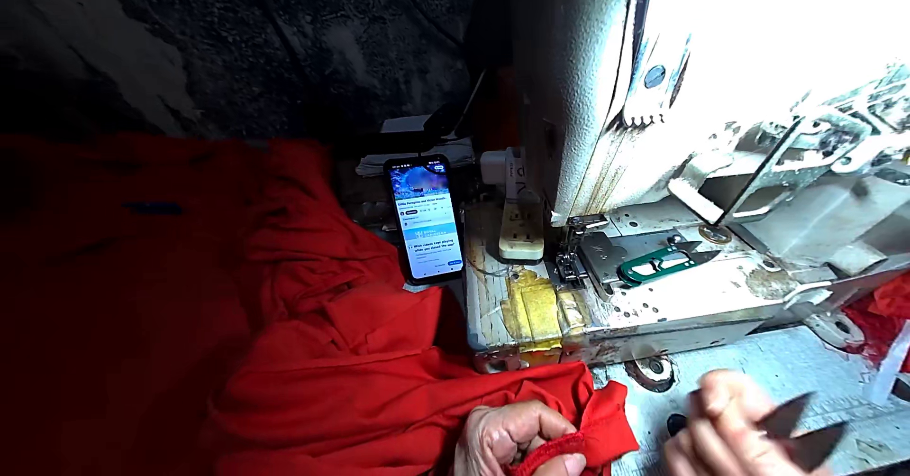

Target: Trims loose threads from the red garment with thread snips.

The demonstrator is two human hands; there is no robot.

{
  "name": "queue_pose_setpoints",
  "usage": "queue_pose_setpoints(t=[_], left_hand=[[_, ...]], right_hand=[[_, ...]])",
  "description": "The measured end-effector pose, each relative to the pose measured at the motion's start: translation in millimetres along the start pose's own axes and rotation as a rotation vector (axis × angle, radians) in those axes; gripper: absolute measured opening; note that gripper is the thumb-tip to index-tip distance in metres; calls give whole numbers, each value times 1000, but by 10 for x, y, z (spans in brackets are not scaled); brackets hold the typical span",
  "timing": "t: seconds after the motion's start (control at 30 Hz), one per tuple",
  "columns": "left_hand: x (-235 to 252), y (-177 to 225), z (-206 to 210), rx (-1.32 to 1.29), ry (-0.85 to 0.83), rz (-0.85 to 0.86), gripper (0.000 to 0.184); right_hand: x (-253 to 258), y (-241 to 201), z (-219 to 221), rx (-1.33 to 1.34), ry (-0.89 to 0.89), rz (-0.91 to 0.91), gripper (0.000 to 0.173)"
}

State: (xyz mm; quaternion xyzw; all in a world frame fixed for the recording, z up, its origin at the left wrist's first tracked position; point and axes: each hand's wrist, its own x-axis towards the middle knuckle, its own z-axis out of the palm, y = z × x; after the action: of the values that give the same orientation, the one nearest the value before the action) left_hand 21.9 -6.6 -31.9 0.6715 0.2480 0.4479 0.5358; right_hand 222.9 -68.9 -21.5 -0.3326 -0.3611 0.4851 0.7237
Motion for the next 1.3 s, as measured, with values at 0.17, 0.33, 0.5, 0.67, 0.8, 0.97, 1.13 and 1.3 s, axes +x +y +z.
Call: queue_pose_setpoints(t=[0.17, 0.33, 0.5, 0.67, 0.8, 0.97, 1.13, 1.3], left_hand=[[-9, -20, -28, -3, -8, 8, 11], [-7, -23, -24, 4, 15, -5, 11], [7, 14, -42, 64, -94, 43, 21], [-69, 130, 53, 529, 17, 131, 19], [-89, 160, 159, 316, 257, 78, 17], [-16, 159, 200, -216, 345, -136, 23], [55, 116, 152, -165, 291, -194, 18], [34, 46, 188, -40, 317, -166, 21]], right_hand=[[66, -188, -290, -795, -110, -406, 33], [-13, 150, -75, -920, -324, -513, 20], [108, 189, -68, -982, -430, -568, 15], [72, 2, -104, -1024, -442, -478, 13], [74, -44, -65, -1008, -361, -419, 15], [100, 138, -63, -626, -272, -206, 12], [195, 95, -17, -492, -241, 99, 11], [213, 46, 46, -360, -175, 283, 13]])
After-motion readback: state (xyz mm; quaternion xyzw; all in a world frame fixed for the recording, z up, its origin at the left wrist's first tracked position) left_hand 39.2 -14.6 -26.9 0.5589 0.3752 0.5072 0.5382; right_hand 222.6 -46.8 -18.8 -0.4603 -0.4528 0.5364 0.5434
